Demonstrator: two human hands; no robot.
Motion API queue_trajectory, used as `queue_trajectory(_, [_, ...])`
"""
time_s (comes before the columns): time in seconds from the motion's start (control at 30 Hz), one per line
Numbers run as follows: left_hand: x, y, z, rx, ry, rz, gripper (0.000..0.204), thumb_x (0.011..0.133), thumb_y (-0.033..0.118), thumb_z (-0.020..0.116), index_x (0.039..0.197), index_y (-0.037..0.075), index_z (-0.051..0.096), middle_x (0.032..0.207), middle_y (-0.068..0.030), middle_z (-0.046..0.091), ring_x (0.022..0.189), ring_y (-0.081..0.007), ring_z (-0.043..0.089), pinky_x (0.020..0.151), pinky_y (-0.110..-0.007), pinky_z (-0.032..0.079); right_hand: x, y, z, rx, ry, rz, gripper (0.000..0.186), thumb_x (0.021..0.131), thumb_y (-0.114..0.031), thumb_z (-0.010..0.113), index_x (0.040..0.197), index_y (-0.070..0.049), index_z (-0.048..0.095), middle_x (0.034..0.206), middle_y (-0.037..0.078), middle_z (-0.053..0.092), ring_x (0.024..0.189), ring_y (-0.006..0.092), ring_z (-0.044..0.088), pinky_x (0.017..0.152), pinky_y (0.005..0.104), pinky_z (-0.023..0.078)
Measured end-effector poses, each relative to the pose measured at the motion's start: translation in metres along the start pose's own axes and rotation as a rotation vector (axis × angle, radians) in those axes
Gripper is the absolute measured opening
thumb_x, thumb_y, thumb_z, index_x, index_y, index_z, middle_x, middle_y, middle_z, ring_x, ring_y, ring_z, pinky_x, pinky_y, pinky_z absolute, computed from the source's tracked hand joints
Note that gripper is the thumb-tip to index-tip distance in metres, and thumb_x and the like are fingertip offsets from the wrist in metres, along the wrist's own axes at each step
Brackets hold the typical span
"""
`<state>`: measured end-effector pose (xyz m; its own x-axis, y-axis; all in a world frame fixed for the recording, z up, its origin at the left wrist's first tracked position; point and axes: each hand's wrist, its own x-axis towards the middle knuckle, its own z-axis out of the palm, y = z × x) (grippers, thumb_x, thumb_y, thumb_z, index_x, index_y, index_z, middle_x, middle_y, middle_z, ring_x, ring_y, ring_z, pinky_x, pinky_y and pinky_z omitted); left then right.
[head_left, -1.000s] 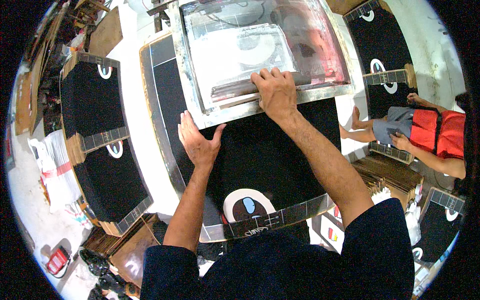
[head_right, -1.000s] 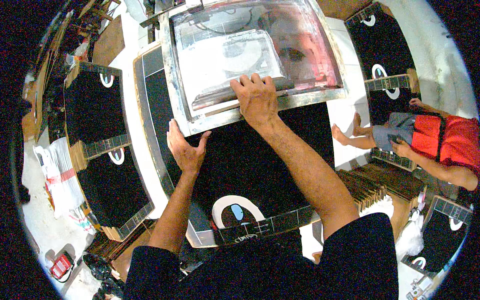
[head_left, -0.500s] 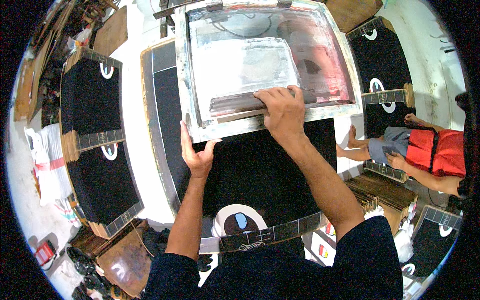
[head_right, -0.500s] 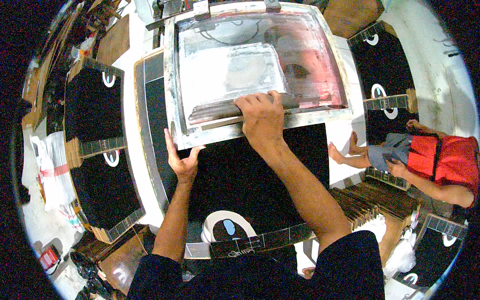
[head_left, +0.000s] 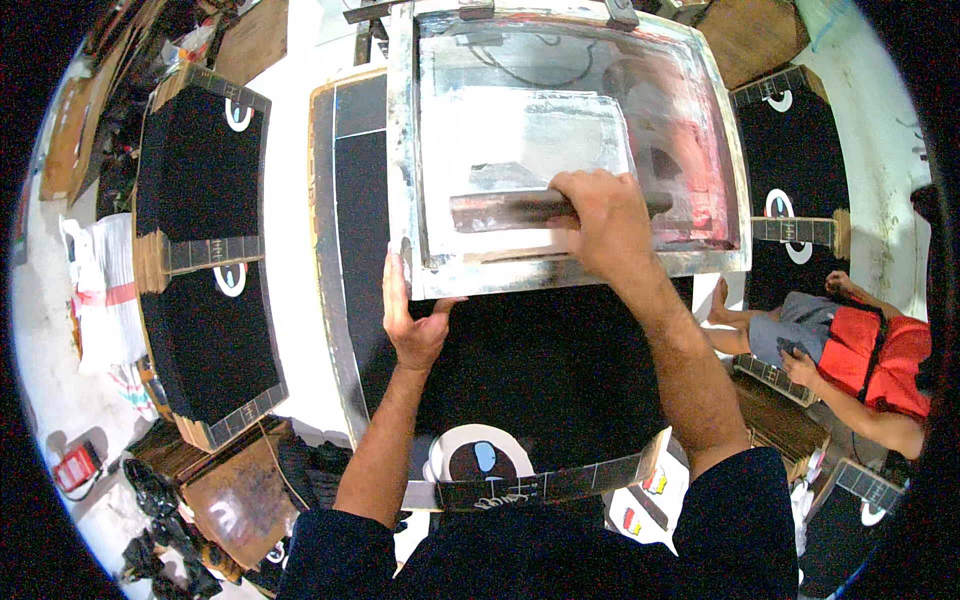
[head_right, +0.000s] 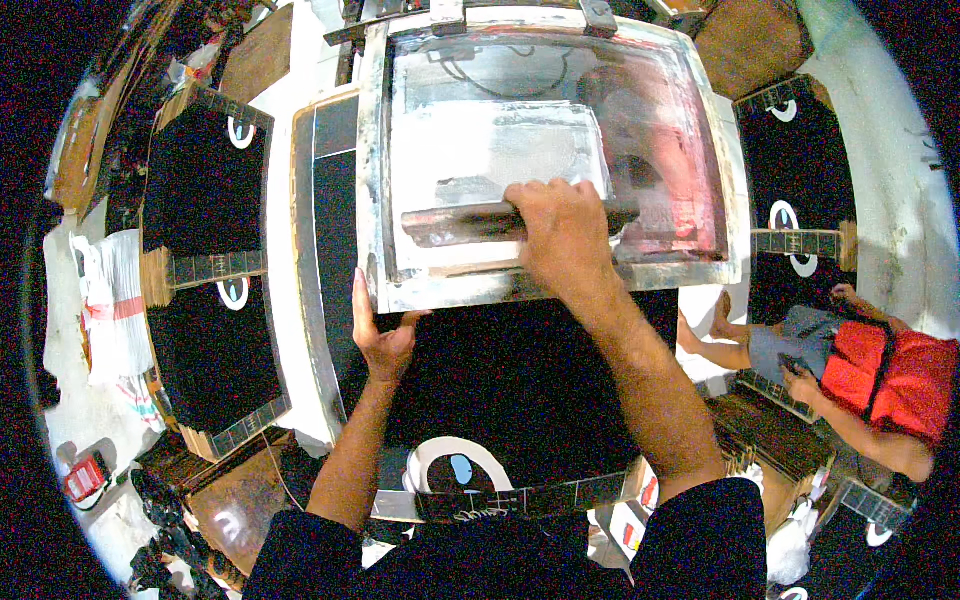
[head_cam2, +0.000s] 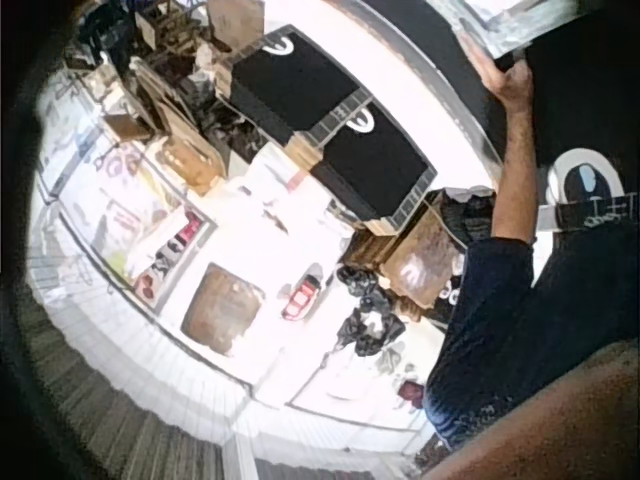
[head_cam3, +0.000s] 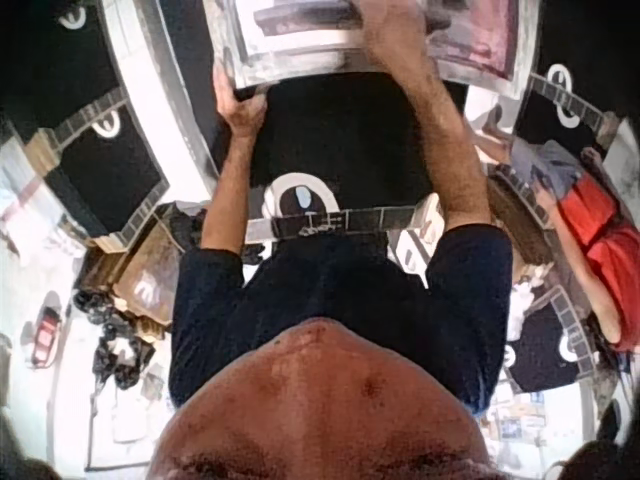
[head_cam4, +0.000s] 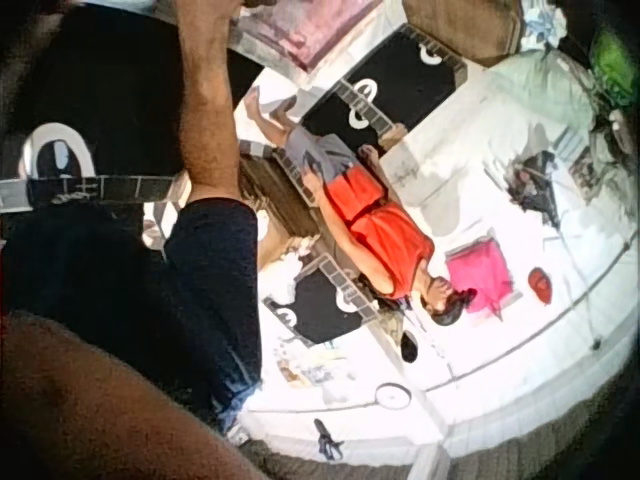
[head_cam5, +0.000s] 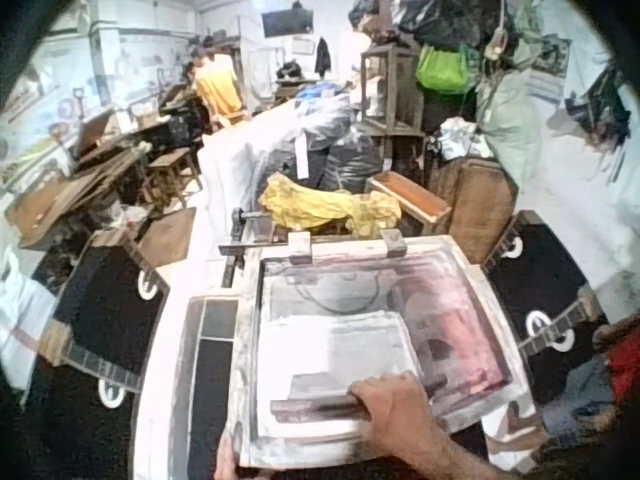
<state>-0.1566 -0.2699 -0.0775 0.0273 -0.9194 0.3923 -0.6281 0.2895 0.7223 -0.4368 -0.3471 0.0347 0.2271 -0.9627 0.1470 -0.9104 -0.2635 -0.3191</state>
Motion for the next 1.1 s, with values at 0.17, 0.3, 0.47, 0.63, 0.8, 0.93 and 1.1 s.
queue_trajectory(0.17, [0.001,0.004,-0.002,0.005,-0.009,0.003,0.102,0.073,0.026,0.095,0.152,-0.006,0.041,0.153,-0.0321,0.046,0.142,-0.044,0.049,0.117,-0.048,0.041,0.096,0.047,0.013,-0.053,-0.059,0.021,0.047,0.076,-0.022,0.084,0.119,-0.007,0.071,0.113,0.016,0.074,0.109,0.0362,0.069,0.094,0.0494,0.052])
queue_trajectory(0.3, [0.002,0.004,-0.002,-0.007,-0.006,0.0,0.099,0.076,0.025,0.093,0.153,-0.006,0.04,0.153,-0.0324,0.046,0.142,-0.0441,0.048,0.118,-0.049,0.041,0.165,0.08,0.022,-0.073,-0.053,0.022,0.048,0.079,-0.027,0.083,0.122,-0.009,0.072,0.113,0.015,0.075,0.106,0.0368,0.07,0.092,0.0487,0.054])
queue_trajectory(0.47, [0.002,0.003,-0.001,-0.011,-0.011,0.015,0.096,0.078,0.025,0.092,0.153,-0.006,0.04,0.153,-0.0335,0.045,0.142,-0.0445,0.048,0.117,-0.05,0.042,0.117,0.059,0.031,-0.113,0.1,0.043,0.041,0.075,-0.024,0.084,0.112,-0.009,0.074,0.108,0.011,0.076,0.102,0.0358,0.07,0.086,0.0486,0.054])
queue_trajectory(0.63, [0.003,0.002,0.0,-0.039,0.003,0.074,0.096,0.077,0.023,0.092,0.153,-0.006,0.04,0.153,-0.0342,0.044,0.142,-0.0456,0.047,0.117,-0.051,0.042,-0.021,-0.014,0.009,-0.037,-0.02,0.136,0.032,0.073,-0.007,0.074,0.104,-0.014,0.073,0.098,0.006,0.071,0.098,0.0283,0.064,0.088,0.0458,0.046])
queue_trajectory(0.8, [0.005,0.005,-0.003,-0.076,-0.005,0.074,0.096,0.074,0.015,0.093,0.152,-0.007,0.04,0.153,-0.0348,0.043,0.142,-0.0465,0.046,0.118,-0.051,0.041,-0.079,-0.049,0.004,-0.026,0.158,0.112,0.04,0.073,-0.005,0.076,0.111,-0.015,0.072,0.113,0.003,0.071,0.108,0.0254,0.063,0.096,0.045,0.044])
queue_trajectory(0.93, [0.025,0.033,-0.02,-0.119,0.072,0.256,0.1,0.072,0.011,0.093,0.154,-0.004,0.039,0.154,-0.0304,0.046,0.142,-0.043,0.049,0.115,-0.047,0.044,-0.075,-0.057,-0.014,-0.154,0.258,0.058,0.04,0.076,-0.028,0.083,0.112,-0.015,0.069,0.112,0.005,0.068,0.108,0.0255,0.062,0.094,0.0462,0.042])
queue_trajectory(1.1, [0.105,0.114,-0.062,-0.323,0.25,0.111,0.104,0.072,0.014,0.096,0.156,-0.002,0.037,0.147,-0.0248,0.055,0.128,-0.0295,0.059,0.106,-0.04,0.05,-0.001,-0.056,-0.108,-0.309,0.617,-0.116,0.056,0.073,-0.062,0.084,0.093,-0.012,0.07,0.087,0.009,0.067,0.082,0.0294,0.065,0.075,0.0445,0.046])
